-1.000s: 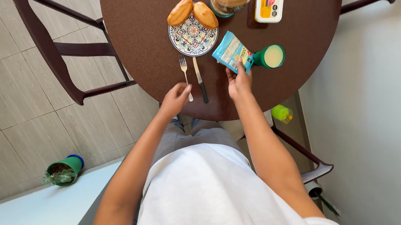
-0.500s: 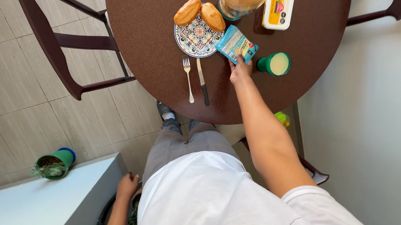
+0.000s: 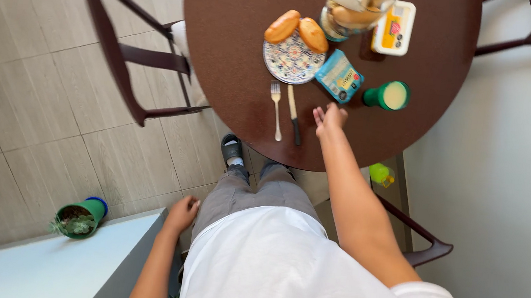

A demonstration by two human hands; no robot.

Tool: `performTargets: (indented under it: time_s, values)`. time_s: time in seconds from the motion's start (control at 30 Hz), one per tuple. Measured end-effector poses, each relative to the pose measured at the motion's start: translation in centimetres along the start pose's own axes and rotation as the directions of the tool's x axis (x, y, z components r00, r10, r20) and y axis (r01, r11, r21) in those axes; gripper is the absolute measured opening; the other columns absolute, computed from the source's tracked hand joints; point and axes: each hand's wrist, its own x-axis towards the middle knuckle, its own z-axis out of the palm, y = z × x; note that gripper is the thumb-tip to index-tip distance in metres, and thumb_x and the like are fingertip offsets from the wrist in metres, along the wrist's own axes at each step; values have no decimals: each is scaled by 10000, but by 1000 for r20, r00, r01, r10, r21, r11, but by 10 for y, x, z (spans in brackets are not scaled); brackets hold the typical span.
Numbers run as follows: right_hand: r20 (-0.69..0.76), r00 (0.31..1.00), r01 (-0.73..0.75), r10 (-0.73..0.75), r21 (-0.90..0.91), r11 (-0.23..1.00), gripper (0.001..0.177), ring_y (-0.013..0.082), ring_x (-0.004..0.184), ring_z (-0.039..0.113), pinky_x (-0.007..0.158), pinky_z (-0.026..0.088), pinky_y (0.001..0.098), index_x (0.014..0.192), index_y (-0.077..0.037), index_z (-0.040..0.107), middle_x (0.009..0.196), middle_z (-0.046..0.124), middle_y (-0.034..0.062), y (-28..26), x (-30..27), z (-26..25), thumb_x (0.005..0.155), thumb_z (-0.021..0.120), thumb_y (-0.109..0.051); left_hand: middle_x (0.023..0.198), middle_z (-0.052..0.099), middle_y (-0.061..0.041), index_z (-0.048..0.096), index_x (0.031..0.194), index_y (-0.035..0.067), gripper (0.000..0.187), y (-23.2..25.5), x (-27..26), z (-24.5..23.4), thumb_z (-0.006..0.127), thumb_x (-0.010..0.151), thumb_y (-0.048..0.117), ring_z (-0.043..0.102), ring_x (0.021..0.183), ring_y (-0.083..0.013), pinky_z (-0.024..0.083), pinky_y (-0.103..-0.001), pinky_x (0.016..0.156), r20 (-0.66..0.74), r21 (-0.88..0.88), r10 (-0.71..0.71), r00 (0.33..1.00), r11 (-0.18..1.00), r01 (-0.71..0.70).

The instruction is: Set the table with bread, scrambled eggs, a drink, butter, and cheese slices.

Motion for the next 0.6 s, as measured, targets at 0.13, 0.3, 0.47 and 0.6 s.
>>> performTargets:
  time_s: [0.13, 0.3, 0.47, 0.6]
  values:
    - [180, 984, 25, -11, -75, 997, 107, 242, 817, 679, 688, 625, 368, 1022, -102, 503, 908, 564, 59, 41, -55, -17, 949, 580, -89, 857, 751, -137, 684, 1080, 11, 300, 28, 20, -17, 646, 987, 294, 734, 747, -209, 569, -371, 712, -50, -264, -40, 998, 964, 25]
    - [561, 822, 105, 100, -322, 941, 94, 162, 698, 601, 630, 552, 325, 949, -130, 529, 811, 551, 13, 87, -154, -21, 1006, 581, -184, 872, 751, -123, 674, 1072, 8, 261, -9, 21, 2, 628, 994, 253, 735, 721, -187, 585, -350, 681, -38, -385, -29, 999, 923, 13]
    - [680, 637, 256, 363, -631, 733, 70, 157, 727, 615, 667, 543, 328, 981, -130, 564, 827, 586, 17, 123, -231, -8, 1006, 604, -182, 869, 743, -122, 695, 1045, 39, 182, -96, 4, 86, 677, 960, 199, 689, 712, -189, 550, -345, 664, -233, -422, -118, 965, 907, 9]
    - [655, 432, 535, 620, -740, 408, 128, 148, 830, 667, 740, 563, 322, 1099, -125, 619, 921, 654, 18, 158, -315, -5, 1026, 604, -229, 802, 717, -81, 647, 1129, 96, 177, -93, -63, 127, 608, 961, 137, 666, 642, -161, 537, -340, 594, -300, -858, -368, 880, 508, -80]
